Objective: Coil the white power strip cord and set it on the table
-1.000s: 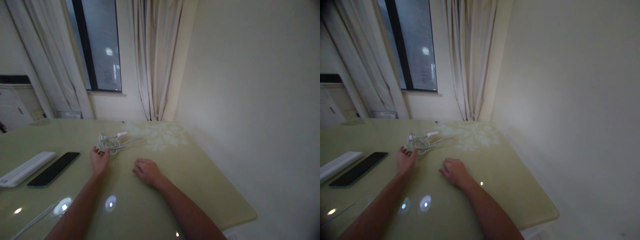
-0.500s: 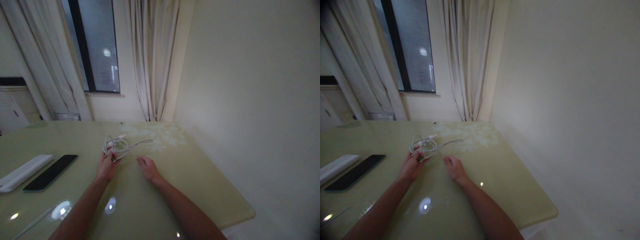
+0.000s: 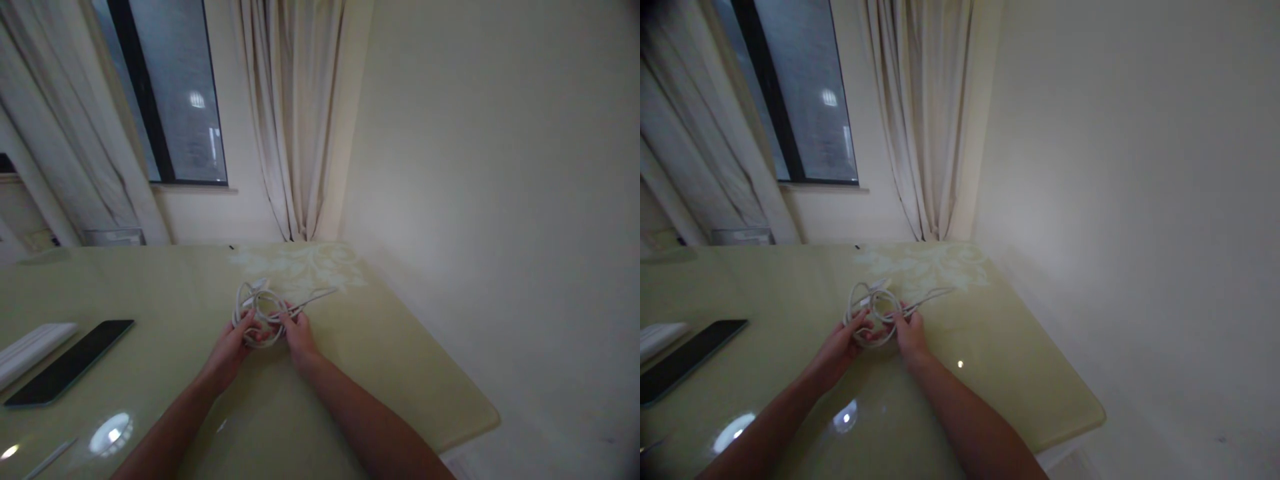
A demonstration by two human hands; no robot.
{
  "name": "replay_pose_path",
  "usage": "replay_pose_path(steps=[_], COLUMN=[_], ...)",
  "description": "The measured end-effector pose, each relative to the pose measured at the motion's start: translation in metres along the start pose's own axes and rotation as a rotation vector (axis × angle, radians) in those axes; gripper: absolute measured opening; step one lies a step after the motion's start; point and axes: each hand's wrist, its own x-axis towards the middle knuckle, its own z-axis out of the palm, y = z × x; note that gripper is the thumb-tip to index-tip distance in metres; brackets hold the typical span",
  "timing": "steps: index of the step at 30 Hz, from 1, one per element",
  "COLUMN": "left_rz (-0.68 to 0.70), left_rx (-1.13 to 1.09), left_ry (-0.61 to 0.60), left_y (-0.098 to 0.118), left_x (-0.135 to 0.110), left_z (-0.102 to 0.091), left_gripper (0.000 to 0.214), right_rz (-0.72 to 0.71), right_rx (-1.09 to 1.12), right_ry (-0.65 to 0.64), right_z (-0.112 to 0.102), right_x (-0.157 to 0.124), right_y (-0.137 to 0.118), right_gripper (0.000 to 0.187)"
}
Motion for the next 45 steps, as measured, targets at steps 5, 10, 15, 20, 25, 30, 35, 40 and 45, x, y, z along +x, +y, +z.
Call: replay_pose_path(steps=[5, 10, 15, 20, 25, 30, 35, 40, 45], left_rz=[0.243, 0.372, 0.528, 0.604, 0.667, 0.653, 0.556, 0.594, 0.738], left_rx=[0.321, 0.680, 1.070, 1.198, 0.822, 0.880, 1.250, 1.314, 0.968], left_ry=[0.289, 0.232, 0.166, 0.249, 0.226, 0.287, 0.287, 0.347, 0.439], left_y=[0.014, 0.027, 0.029, 0.024, 0.023, 0.023, 0.021, 0.023, 0.027], left_x=[0.016, 0.024, 0.027, 0.026, 0.021, 0.024, 0.028, 0.020, 0.018], left_z=[-0.029, -0.049, -0.058, -0.060, -0.047, -0.047, -0.061, -0.059, -0.050], left_gripper=[0.058, 0.060, 0.050, 0.040, 0.033, 0.039, 0.044, 0.040, 0.035], right_rz=[-0.221, -0.266, -0.230, -0.134, -0.054, -0.011, -0.118, -0.155, -0.097], right_rx=[-0.313, -0.436, -0.415, -0.312, -0.097, -0.014, -0.221, -0.265, -0.150], right_ry=[-0.127, -0.228, -0.192, -0.139, -0.038, 0.050, -0.003, 0.011, 0.058], right_z=[0.004, 0.007, 0.007, 0.008, 0.009, 0.009, 0.009, 0.010, 0.010], right_x=[-0.016, -0.031, -0.029, -0.022, -0.014, -0.012, -0.018, -0.019, -0.014], right_y=[-0.004, -0.010, -0.008, -0.004, -0.004, -0.004, -0.006, -0.005, -0.005], right_gripper=[0.036, 0.026, 0.027, 0.044, 0.050, 0.049, 0.048, 0.043, 0.042])
